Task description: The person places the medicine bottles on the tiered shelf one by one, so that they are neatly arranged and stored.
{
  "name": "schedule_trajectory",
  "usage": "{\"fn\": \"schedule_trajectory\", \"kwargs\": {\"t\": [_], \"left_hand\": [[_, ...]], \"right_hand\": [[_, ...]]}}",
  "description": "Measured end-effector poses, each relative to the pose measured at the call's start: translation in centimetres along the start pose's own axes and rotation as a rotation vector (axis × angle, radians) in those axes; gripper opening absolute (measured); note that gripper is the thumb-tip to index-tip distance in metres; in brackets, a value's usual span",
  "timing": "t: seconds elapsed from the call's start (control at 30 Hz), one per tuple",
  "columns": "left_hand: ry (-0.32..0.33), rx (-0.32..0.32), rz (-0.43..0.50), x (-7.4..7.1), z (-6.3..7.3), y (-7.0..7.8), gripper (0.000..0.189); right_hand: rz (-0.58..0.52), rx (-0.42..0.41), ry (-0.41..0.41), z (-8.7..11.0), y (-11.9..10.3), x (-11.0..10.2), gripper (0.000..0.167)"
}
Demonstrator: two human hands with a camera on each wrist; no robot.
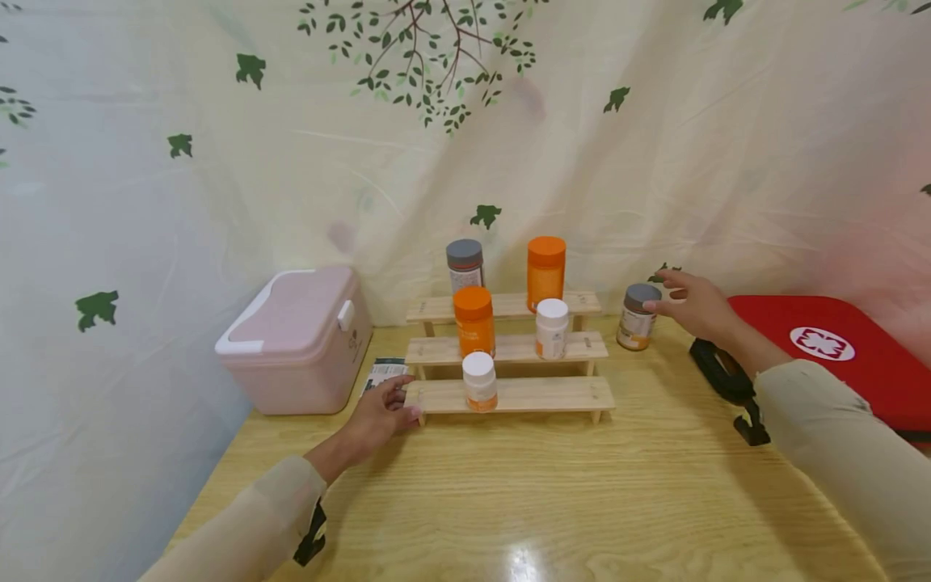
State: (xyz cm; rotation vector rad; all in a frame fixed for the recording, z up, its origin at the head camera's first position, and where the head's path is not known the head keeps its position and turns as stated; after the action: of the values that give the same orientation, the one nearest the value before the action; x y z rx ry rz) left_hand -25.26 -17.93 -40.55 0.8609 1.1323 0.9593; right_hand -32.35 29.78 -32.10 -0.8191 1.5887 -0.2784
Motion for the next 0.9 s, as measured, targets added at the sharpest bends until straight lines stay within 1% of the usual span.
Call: {"fn": "schedule_trajectory", "kwargs": {"t": [0.1, 0.23, 0.37, 0.47, 0.6, 0.67, 0.9], "left_hand": [[-0.002, -0.001, -0.002, -0.1, 0.0, 0.1, 0.057], [-0.005, -0.004, 0.0, 0.0, 0.1, 0.1, 0.057], [-0.01, 0.001, 0.001, 0.0, 0.1, 0.2, 0.057], [-0.014, 0.007, 0.008, 0.0, 0.1, 0.1, 0.057], [-0.013, 0.01, 0.004, 0.0, 0.0, 0.1, 0.057], [-0.012, 0.01, 0.0, 0.0, 0.0, 0.1, 0.057], [-0.015, -0.002, 0.015, 0.1, 0.0, 0.2, 0.058]], "right_hand": [[-0.081, 0.016, -0.026, -0.5, 0.7, 0.4, 0.08], [-0.153, 0.037, -0.044, -1.1, 1.3, 0.9, 0.081], [-0.17, 0.062, -0.066, -1.5, 1.5, 1.3, 0.083], [-0.149, 0.06, -0.074, -1.6, 1.5, 1.5, 0.082], [-0.106, 0.055, -0.053, -1.7, 1.7, 1.9, 0.078], [-0.103, 0.056, -0.038, -1.7, 1.9, 2.0, 0.076], [-0.162, 0.05, -0.021, -1.7, 2.0, 2.3, 0.073]]}}
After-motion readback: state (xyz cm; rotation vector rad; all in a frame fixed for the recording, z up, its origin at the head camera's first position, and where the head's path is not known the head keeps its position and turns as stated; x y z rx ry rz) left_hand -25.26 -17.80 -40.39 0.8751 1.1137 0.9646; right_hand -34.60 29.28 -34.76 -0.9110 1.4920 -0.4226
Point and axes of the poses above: each hand's wrist, its own z-axis away from the middle knuckle, its own x-axis out of the palm, y = z × x, the point moved 1 cm from there along -z, towards the middle knuckle, and after that the axes turned 9 degrees about -x, right-handed, at the moved point
